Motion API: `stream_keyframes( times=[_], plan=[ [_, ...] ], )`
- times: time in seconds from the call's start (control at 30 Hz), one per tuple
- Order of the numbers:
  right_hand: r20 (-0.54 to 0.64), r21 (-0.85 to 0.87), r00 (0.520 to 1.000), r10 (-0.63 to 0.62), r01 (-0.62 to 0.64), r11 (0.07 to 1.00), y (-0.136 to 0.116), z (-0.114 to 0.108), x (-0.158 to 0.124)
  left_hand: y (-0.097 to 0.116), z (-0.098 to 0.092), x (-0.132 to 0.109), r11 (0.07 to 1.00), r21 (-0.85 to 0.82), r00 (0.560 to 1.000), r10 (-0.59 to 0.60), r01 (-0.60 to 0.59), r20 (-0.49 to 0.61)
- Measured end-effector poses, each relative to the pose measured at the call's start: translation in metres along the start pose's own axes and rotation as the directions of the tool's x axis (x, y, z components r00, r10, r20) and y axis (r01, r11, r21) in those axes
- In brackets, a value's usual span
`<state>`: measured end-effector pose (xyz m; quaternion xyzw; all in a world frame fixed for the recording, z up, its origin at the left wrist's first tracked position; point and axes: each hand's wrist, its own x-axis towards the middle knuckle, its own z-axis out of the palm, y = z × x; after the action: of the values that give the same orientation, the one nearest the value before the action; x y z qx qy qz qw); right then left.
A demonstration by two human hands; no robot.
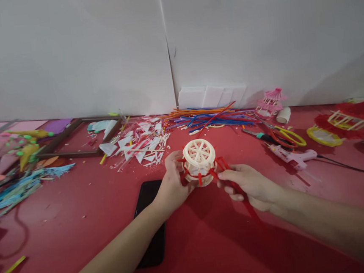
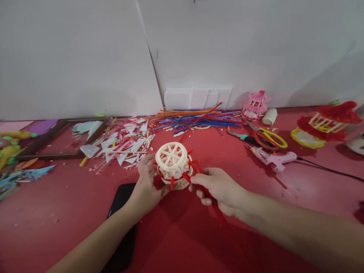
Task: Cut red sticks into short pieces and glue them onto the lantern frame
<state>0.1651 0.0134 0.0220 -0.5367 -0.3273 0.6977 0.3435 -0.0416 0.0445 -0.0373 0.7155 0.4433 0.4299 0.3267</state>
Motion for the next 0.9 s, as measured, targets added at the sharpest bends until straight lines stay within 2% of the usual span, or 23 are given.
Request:
stream_keyframes(
  times=[0.33, 0.6, 0.9],
  plan=[
    [0.013, -0.008, 0.998, 0.063, -0.063, 0.998, 0.0, 0.002, 0.0, -0.003, 0.002, 0.0, 0.999, -0.04, 1.0, -0.005, 0.005, -0.016],
    [-0.014, -0.003, 0.999, 0.045, -0.045, 0.999, 0.004, 0.0, 0.001, 0.0, 0.001, 0.0, 0.997, -0.065, 0.999, -0.044, 0.044, -0.001],
    [-0.029, 0.047, 0.999, 0.03, -0.028, 0.998, 0.009, -0.006, -0.012, 0.007, 0.001, 0.001, 0.993, -0.08, 0.996, -0.087, 0.084, -0.035]
  ],
)
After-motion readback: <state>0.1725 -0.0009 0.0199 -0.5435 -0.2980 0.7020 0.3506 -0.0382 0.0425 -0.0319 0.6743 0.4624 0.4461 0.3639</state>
